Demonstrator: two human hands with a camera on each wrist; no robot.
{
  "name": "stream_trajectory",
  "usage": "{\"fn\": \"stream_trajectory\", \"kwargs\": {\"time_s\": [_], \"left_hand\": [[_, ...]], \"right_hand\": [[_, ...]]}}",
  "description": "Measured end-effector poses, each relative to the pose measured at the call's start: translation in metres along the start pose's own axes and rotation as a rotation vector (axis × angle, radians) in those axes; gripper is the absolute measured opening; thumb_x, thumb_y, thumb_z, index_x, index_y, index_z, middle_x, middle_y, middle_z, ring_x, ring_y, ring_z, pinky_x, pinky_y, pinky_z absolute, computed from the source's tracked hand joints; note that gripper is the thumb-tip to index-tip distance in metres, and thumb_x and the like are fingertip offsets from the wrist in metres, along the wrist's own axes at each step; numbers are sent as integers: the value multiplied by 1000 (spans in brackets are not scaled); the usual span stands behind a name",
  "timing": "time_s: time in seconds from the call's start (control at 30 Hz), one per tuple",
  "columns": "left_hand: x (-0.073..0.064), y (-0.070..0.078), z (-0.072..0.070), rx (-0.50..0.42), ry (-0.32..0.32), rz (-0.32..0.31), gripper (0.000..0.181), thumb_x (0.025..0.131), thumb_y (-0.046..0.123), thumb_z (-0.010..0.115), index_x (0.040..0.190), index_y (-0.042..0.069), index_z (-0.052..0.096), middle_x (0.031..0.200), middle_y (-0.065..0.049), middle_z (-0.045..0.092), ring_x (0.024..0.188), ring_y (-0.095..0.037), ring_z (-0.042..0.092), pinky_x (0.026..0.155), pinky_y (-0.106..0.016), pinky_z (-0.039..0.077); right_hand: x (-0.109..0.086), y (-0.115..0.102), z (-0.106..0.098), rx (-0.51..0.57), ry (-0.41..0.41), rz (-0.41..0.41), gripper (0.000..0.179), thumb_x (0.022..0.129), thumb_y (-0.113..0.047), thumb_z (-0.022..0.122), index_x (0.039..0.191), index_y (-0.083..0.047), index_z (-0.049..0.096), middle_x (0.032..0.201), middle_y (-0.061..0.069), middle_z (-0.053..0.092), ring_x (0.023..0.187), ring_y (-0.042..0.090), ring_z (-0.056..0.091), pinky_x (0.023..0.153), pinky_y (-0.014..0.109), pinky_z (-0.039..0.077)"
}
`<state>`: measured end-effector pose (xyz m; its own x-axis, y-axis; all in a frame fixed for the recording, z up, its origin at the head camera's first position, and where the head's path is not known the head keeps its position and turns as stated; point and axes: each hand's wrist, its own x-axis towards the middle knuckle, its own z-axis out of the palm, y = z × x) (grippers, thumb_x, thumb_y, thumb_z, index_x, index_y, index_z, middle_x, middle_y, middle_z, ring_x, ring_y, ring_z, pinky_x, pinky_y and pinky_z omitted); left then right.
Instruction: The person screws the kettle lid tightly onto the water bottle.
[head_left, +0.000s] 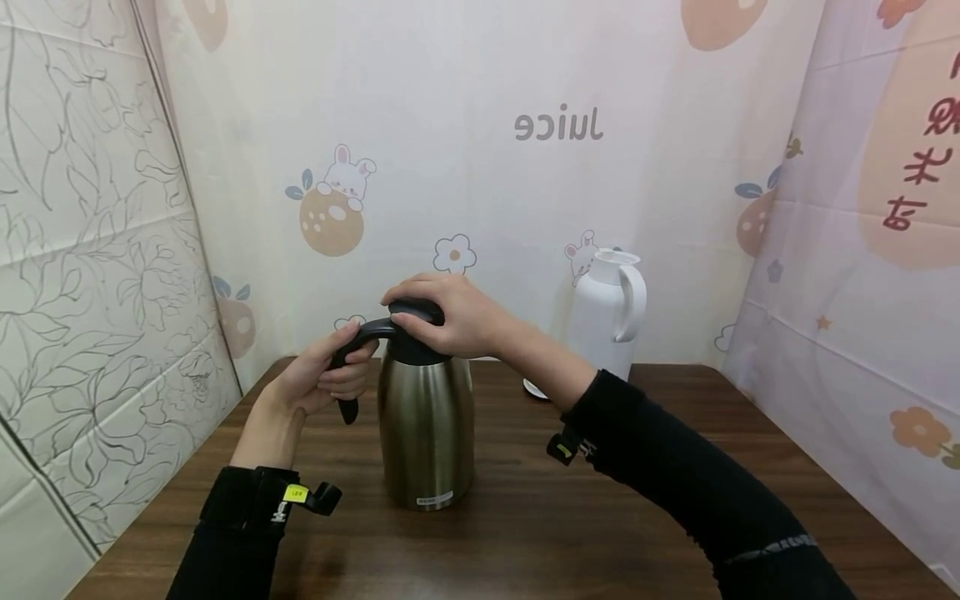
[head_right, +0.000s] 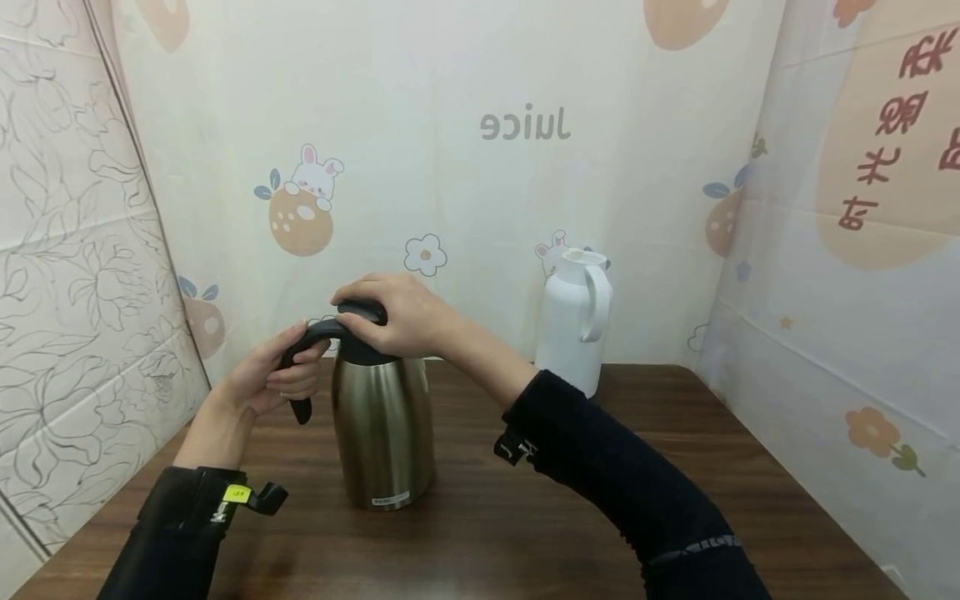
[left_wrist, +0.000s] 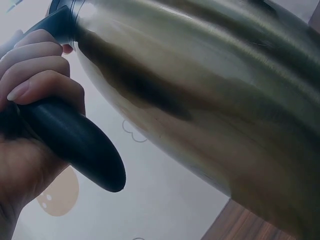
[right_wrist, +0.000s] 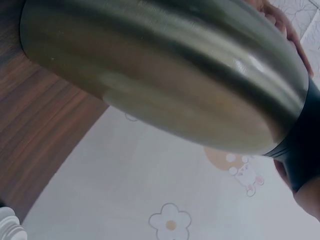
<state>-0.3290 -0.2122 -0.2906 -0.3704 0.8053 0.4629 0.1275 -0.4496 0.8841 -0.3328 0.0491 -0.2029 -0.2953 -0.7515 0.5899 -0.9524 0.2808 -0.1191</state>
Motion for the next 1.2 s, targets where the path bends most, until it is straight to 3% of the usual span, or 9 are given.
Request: {"fn": "stream_trajectory", "kwargs": {"time_s": [0.23,0.4,0.5,0.63,0.8,1.0,1.2], "left_hand": [[0,0,-1,4,-5,11,46,118,34,9,90,7,35,58,1,23,42,-12,17,42,-29,13],[0,1,1,2,12,1,46,118,34,11,90,8,36,58,1,23,43,-12,17,43,-29,13],[0,1,2,1,19,-5,46,118,34,12,90,9,39,58,0,23,43,-12,17,44,-29,13],[0,1,1,-5,16,-5,46,118,34,13,90,9,39,58,1,23,43,-12,17,43,-28,13],[2,1,0,-1,-6,-1,45,118,35,12,90,7,35,58,1,23,42,-12,17,42,-29,12],[3,2,0,-6,-27,0,45,118,34,10,91,7,35,58,0,24,43,-13,19,42,-30,13],[2,0,1,-26,-46,16,45,118,33,11,91,7,34,59,0,23,43,-12,19,42,-29,14]], "right_hand": [[3,-22,5,-151,7,176,28,106,-29,62,127,-16,73,126,3,71,116,18,64,95,33,52],[7,-39,10,-216,31,328,28,105,-32,61,124,-15,74,119,4,72,106,19,65,84,31,53],[8,-44,12,-243,32,374,29,106,-34,61,124,-15,74,116,4,72,101,18,64,79,30,53],[8,-43,10,-250,8,363,31,107,-35,61,127,-15,73,120,5,72,106,20,64,84,32,54],[5,-32,1,-212,-66,289,37,108,-37,58,137,-16,69,133,6,68,121,21,63,97,36,52],[4,-17,-11,-69,-164,169,49,108,-44,56,147,-15,63,145,2,64,136,17,56,112,35,43],[8,-2,-16,117,-224,151,49,108,-45,51,144,-16,65,144,1,63,135,13,56,112,36,44]]}}
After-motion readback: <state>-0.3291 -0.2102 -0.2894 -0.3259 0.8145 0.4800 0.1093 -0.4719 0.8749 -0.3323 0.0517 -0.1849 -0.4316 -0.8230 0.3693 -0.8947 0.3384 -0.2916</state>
